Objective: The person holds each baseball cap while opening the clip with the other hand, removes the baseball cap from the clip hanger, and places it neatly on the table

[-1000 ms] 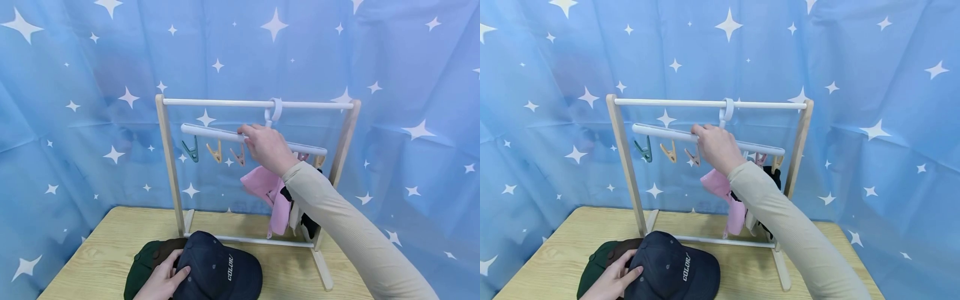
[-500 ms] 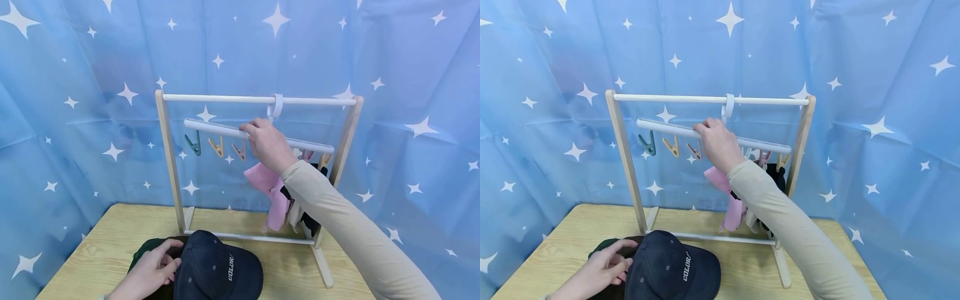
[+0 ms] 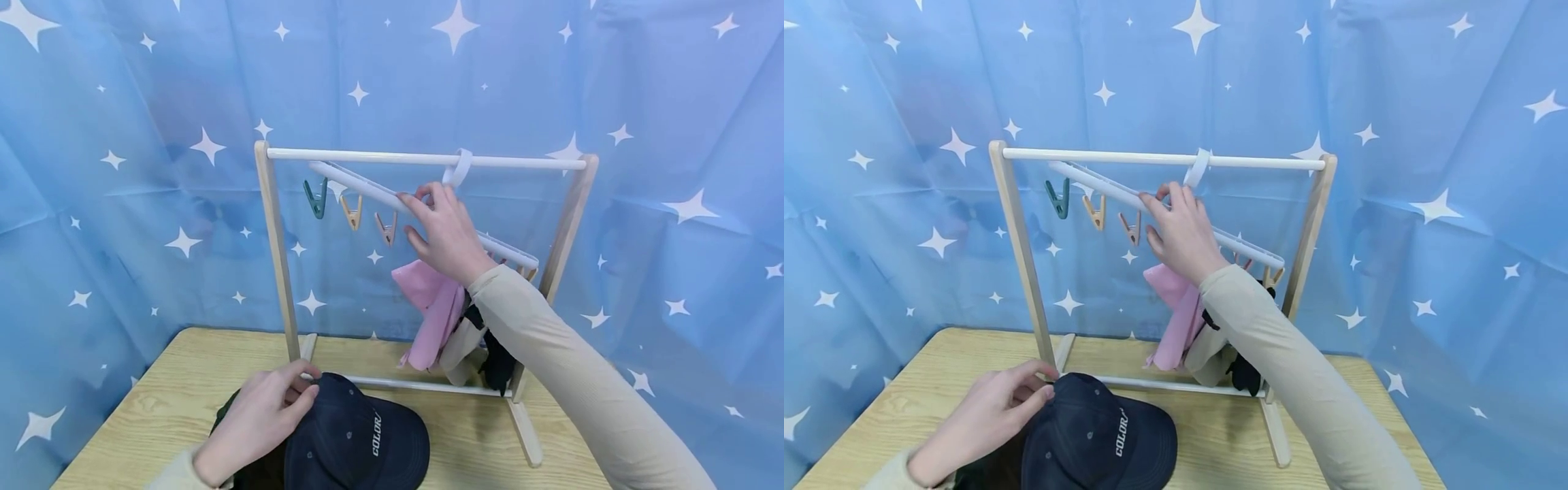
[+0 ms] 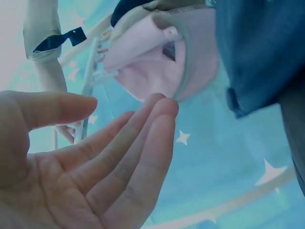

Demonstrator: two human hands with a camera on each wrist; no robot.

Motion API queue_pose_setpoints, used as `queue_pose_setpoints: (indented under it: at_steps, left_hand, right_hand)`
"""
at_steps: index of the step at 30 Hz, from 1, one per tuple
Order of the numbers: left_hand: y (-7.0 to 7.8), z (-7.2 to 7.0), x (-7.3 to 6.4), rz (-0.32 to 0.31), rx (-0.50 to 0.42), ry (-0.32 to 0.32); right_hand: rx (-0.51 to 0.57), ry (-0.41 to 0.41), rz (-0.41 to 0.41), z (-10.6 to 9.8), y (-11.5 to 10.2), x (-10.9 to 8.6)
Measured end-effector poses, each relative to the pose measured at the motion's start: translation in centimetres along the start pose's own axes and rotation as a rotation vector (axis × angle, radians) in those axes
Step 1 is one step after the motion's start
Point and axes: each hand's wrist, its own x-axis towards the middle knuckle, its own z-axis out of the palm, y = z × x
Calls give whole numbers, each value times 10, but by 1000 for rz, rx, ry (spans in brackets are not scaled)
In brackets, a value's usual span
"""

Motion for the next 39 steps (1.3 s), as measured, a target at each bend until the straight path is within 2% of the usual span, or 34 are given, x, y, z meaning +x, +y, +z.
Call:
queue_pose_setpoints:
  at_steps: [2,7,9,12,14,16,20,22,24,28,31,34,39]
  left_hand:
    - [3,2,2,27,-35,-15]
    - [8,6,5,26,-59,-22]
    - [10,7,7,27,-46,-11]
    - [15,8,11,36,-24,-1]
    - [18,9,14,48,-23,-9]
    - [20,10,18,66,-35,-22]
    - [24,13,26,104,-65,-38]
    - [26,15,31,116,-63,-31]
    - [28,16,36,122,-53,-24]
    - [30,19,47,127,-40,-22]
    - [30,21,53,137,-42,-23]
    - [28,23,58,140,-50,-25]
    - [26,30,63,131,-80,-39]
  right_hand:
    - [39,26,-30,-1,4,-5]
    - [111,120,-88,-6,17,-20]
    - [114,150,-71,-8,23,-27]
    - [115,158,15,-12,35,-38]
    - [119,129,90,-14,45,-46]
    - [123,62,161,-17,56,-54]
    - [140,-175,282,-21,73,-68]
    - [152,-285,304,-23,79,-75]
    - [176,-346,300,-25,84,-80]
    - [218,-351,239,-28,91,-85]
    - [232,-340,223,-33,92,-85]
    - [228,-352,229,-39,91,-83]
    - [228,-419,236,-45,86,-81]
